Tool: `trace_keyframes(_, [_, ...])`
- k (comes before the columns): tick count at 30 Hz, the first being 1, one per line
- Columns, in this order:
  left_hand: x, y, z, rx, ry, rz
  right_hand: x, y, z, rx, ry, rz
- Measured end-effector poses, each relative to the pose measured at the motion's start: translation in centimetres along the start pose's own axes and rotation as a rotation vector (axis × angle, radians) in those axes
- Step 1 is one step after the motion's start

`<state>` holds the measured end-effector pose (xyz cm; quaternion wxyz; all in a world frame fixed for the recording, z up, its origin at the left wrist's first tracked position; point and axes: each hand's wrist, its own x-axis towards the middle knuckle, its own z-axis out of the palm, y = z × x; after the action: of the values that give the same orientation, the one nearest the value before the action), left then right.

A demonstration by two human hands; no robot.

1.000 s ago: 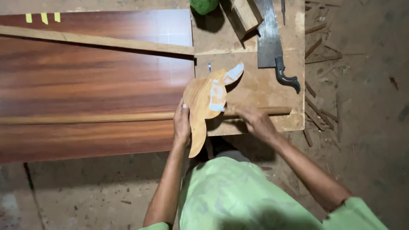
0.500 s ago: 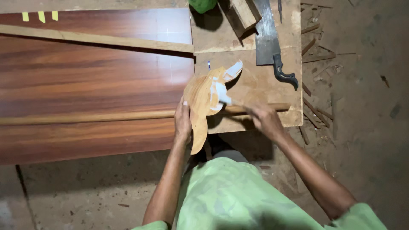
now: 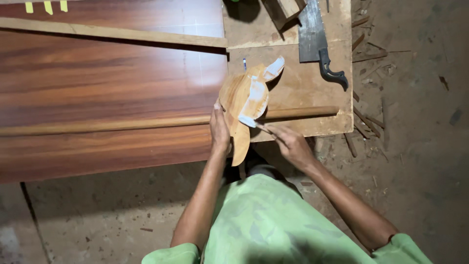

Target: The person positions wooden pieces on a tabletop, hammers a decorative carving onto the surface, and applies glue to a wooden cutout with a small brush.

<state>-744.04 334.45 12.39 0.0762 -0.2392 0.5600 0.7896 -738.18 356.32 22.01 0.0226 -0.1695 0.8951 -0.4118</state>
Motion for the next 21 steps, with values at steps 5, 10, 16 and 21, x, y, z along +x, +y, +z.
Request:
trace_keyframes(5, [-0.2,0.4,0.0,-0.064,-0.054,-0.005,1.7,-0.1,-0.5,0.119,0.035,0.318])
trace_keyframes(10, [-0.2,0.2,-0.2,-0.146,-0.123,0.062,1.7,-0.9,1.0,0.049,-0.002,0.130])
trace_keyframes(16, [0.1,0.0,-0.3,-0.179,-0.118,0.057,-0.9,-3.6,-1.8,-0.159,-0.080,0.071])
trace_keyframes(21, [0.4,-0.1,-0.5,-0.241,-0.158,0.049,2.2,-3.9,-2.5,-0.215,-0.059,0.031])
